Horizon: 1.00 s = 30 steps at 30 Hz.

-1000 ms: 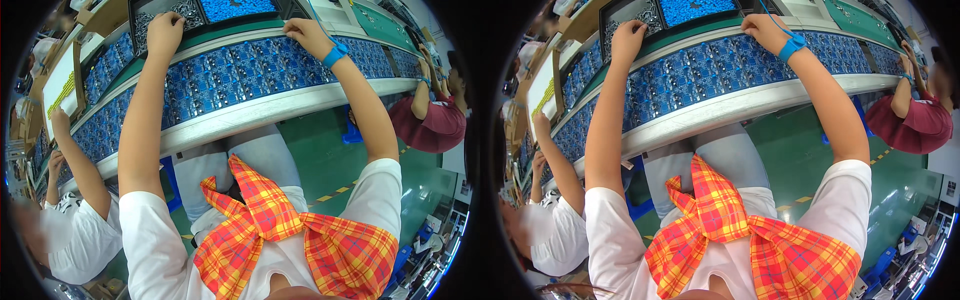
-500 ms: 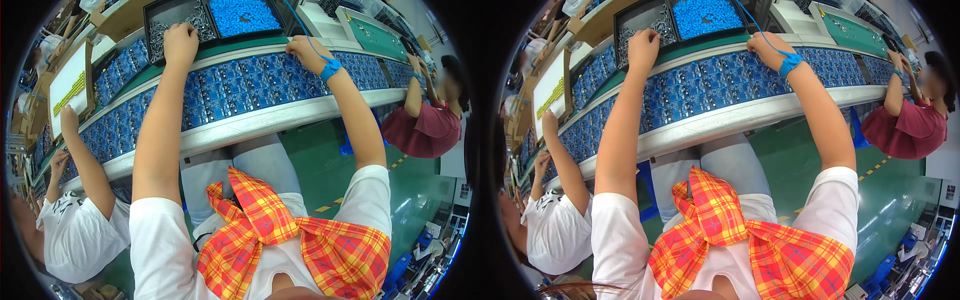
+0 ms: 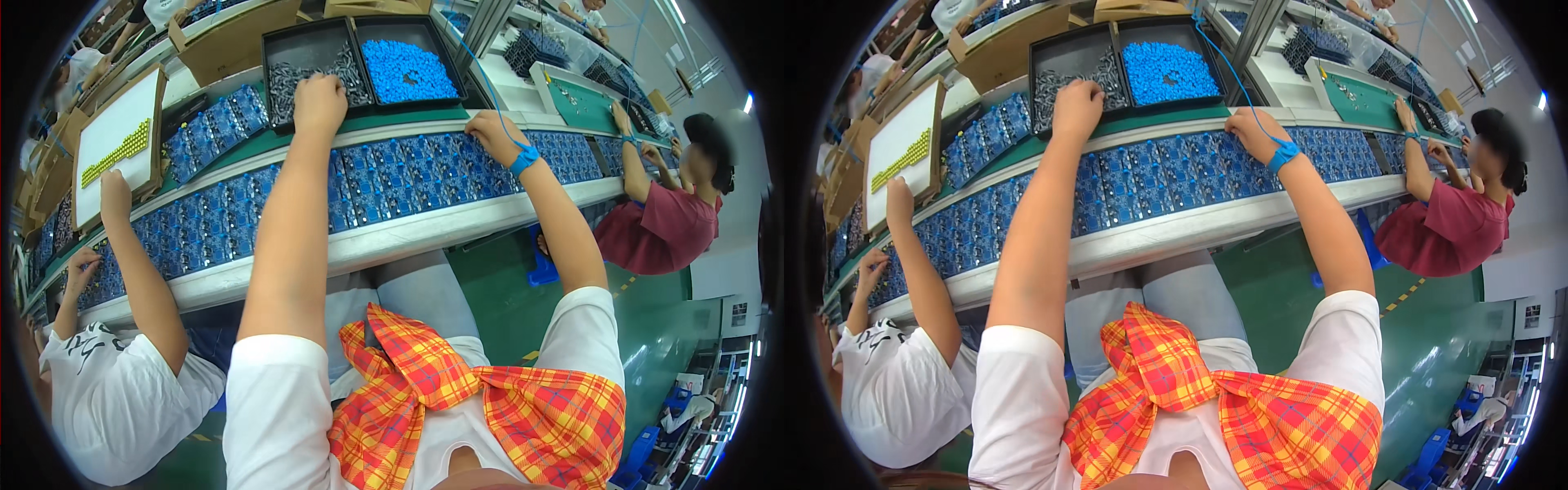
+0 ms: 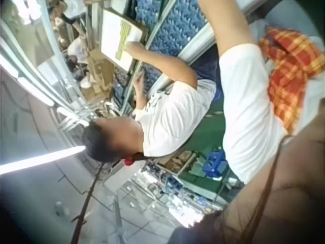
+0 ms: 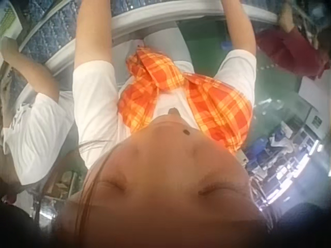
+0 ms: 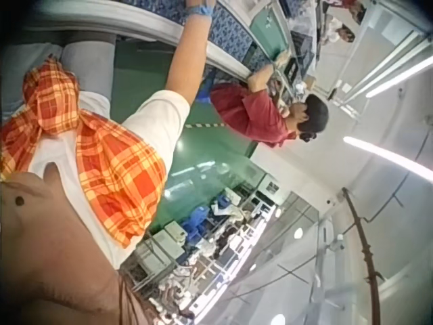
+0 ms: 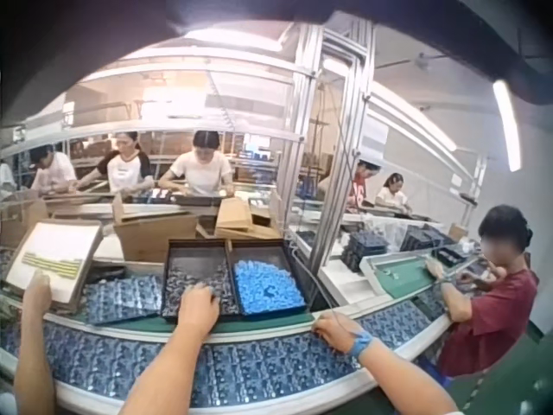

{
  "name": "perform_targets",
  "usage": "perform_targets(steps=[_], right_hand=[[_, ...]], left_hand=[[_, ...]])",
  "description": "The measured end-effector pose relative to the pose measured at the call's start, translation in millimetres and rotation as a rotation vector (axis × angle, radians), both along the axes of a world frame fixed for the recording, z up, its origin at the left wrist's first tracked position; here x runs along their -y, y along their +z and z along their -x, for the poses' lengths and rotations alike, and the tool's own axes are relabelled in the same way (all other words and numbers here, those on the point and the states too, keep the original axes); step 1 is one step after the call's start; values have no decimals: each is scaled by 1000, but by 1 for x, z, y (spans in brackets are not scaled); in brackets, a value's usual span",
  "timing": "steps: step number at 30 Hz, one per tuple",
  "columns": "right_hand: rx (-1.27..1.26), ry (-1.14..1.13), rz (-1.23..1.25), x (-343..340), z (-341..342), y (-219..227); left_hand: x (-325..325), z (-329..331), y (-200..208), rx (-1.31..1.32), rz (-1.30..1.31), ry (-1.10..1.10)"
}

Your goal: Manually inserting small electronic components into circuit board slots on a production assembly line.

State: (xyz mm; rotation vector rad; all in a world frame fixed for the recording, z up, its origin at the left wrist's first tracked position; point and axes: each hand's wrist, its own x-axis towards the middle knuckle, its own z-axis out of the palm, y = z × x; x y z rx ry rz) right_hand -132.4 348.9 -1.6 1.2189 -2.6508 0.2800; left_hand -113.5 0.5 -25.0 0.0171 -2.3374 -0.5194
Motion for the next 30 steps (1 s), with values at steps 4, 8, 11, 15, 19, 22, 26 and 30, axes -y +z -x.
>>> perform_targets(steps=[4, 8, 11, 15, 19, 22, 26, 30], right_hand=[[-32, 9, 17, -2, -2, -1], [-2, -27, 60, 0, -6, 2], [20, -50, 73, 2, -6, 3], [23, -99, 46, 5, -8, 3], [11, -173, -6, 5, -14, 1], [1, -166, 1, 9, -19, 2], [-48, -118, -71, 9, -19, 9], [-33, -78, -111, 6, -16, 11]], left_hand=[[-1, -1, -1, 47, -4, -13], [-5, -2, -1, 13, -13, -15], [-5, -2, 0, 5, -4, 4], [-7, -4, 0, 18, -11, 17], [-9, -5, 2, 33, -35, 33], [-8, -6, 1, 61, -67, 2], [-6, -5, 1, 35, -80, -5], [-6, -5, 1, 60, -70, 1]])
